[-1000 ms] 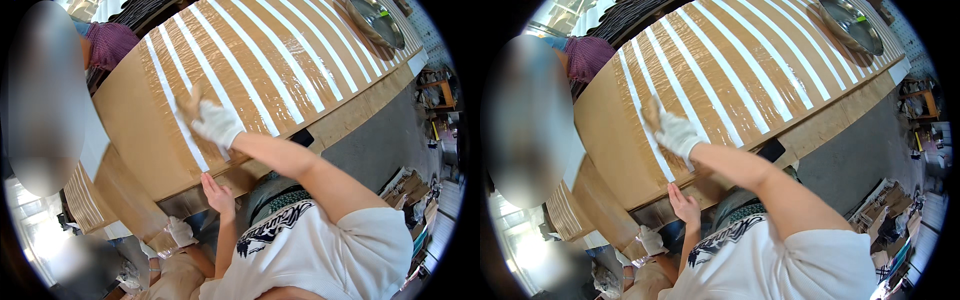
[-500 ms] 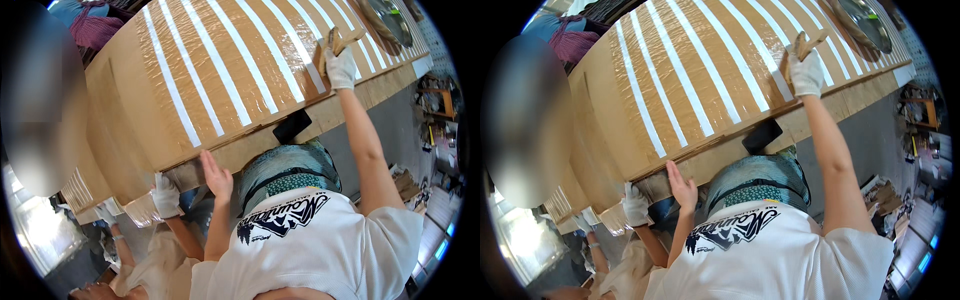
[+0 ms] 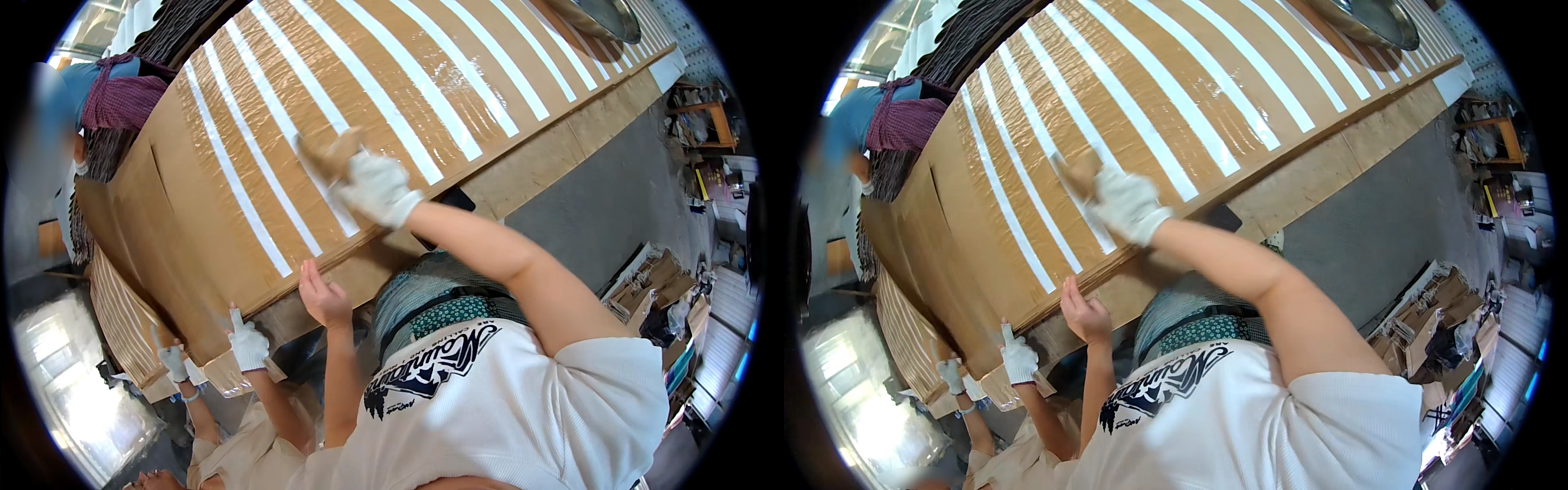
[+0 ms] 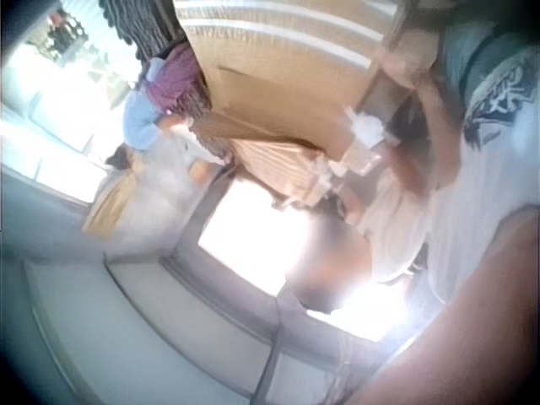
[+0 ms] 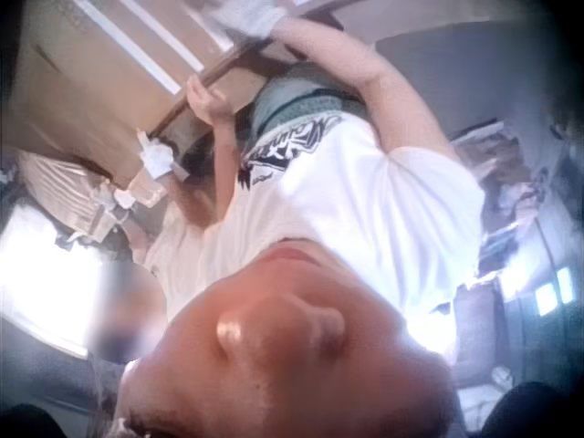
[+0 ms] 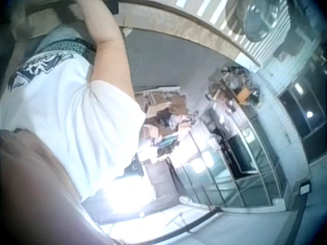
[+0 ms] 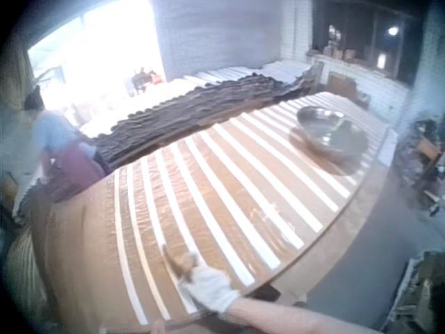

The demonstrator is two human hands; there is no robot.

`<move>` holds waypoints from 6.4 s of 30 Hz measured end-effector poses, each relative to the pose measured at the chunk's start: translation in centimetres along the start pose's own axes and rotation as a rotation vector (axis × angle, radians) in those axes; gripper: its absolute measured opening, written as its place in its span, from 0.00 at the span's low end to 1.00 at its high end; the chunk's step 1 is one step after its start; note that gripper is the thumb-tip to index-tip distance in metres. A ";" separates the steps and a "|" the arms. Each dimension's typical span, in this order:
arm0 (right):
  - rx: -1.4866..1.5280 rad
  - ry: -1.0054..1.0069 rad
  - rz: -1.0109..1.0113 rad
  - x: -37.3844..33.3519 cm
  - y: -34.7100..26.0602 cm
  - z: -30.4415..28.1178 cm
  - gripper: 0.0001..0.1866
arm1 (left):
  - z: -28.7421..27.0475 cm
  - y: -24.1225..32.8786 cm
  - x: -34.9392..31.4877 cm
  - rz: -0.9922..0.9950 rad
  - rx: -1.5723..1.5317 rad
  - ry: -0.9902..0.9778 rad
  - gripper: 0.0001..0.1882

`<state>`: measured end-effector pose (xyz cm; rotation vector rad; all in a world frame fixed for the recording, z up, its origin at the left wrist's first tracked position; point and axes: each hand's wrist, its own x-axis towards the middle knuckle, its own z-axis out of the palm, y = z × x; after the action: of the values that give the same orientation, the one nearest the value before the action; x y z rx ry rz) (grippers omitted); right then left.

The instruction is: The person repeatedly brushes a liquid adhesive onto a large sheet of brown paper that is laid over a curved wooden form. They dip a brush into a metal bowl of liquid and apply it in long strokes along the paper surface, working methodically across the area.

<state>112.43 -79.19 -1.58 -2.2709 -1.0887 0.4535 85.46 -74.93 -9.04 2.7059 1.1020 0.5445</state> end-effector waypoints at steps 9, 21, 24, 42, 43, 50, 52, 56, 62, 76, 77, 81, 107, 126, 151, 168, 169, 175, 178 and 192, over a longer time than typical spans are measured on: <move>-0.288 0.445 0.441 -2.0 22.6 -15.5 0.35 | 0.4 2.3 -0.7 -0.129 -0.015 0.001 0.35; 0.103 0.201 0.066 -1.7 18.8 -12.9 0.31 | 5.2 22.5 3.2 0.047 -0.157 -0.125 0.33; -0.039 0.313 0.147 -1.9 25.5 -16.0 0.29 | 6.0 22.6 2.8 0.095 -0.070 -0.117 0.33; 0.107 0.420 0.231 -3.9 33.8 -25.9 0.26 | 9.4 29.5 -3.7 -0.286 -0.348 -0.251 0.13; 0.182 0.326 0.317 -5.6 34.8 -26.9 0.26 | 9.5 29.6 -5.3 -0.190 -0.309 -0.242 0.11; 0.977 0.802 0.595 -27.3 43.4 -30.5 0.22 | 11.2 38.3 -2.3 -0.298 -0.767 -0.814 0.11; 1.026 0.975 0.768 -34.7 42.9 -31.5 0.21 | 10.6 41.9 0.5 -0.154 -0.777 -0.920 0.11; 1.057 1.336 1.137 -45.0 42.9 -32.3 0.20 | 12.4 46.6 4.6 0.051 -0.789 -1.106 0.08; 1.017 1.544 1.130 -50.2 43.5 -34.3 0.17 | 15.0 55.0 6.5 0.216 -0.760 -1.199 0.04; 1.545 1.249 0.797 -49.1 67.1 -41.9 0.19 | 21.8 78.3 1.4 -0.029 -1.011 -1.142 0.14; 1.549 1.203 0.745 -49.4 68.5 -43.6 0.19 | 21.5 79.8 1.8 -0.022 -0.958 -1.101 0.13; 1.791 1.094 0.689 -47.1 71.8 -51.1 0.22 | 21.5 81.8 4.4 -0.168 -1.087 -0.933 0.09; 1.832 0.133 0.448 10.0 70.8 -64.0 0.24 | 25.0 68.3 39.5 -0.774 -1.530 0.016 0.32; 1.744 0.049 0.306 13.0 82.0 -72.0 0.17 | 22.5 85.6 32.0 -0.850 -1.082 0.431 0.40; 1.573 0.582 0.595 15.4 121.5 -106.3 0.25 | 46.4 134.4 44.5 -0.740 -1.141 0.124 0.30; 0.160 -0.216 -0.188 13.3 114.0 -103.9 0.16 | 36.7 133.0 28.4 -0.797 -0.782 0.150 0.11; 0.200 -0.144 -0.315 12.8 114.0 -103.0 0.16 | 36.2 132.7 27.4 -0.763 -0.691 0.144 0.10; -0.238 -0.121 -0.352 11.4 113.2 -101.3 0.18 | 33.7 128.8 17.8 -0.804 -0.522 0.196 0.06; -0.257 -0.071 -0.426 10.7 111.1 -101.0 0.21 | 32.9 126.5 11.5 -0.793 -0.368 0.287 0.03; 1.012 0.299 0.243 14.0 116.1 -99.0 0.20 | 30.6 121.3 -30.1 -1.419 -0.180 0.668 0.07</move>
<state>241.86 -161.12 1.84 -1.4769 -0.2865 0.5670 155.23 -183.04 -10.18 0.9874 2.4575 1.0894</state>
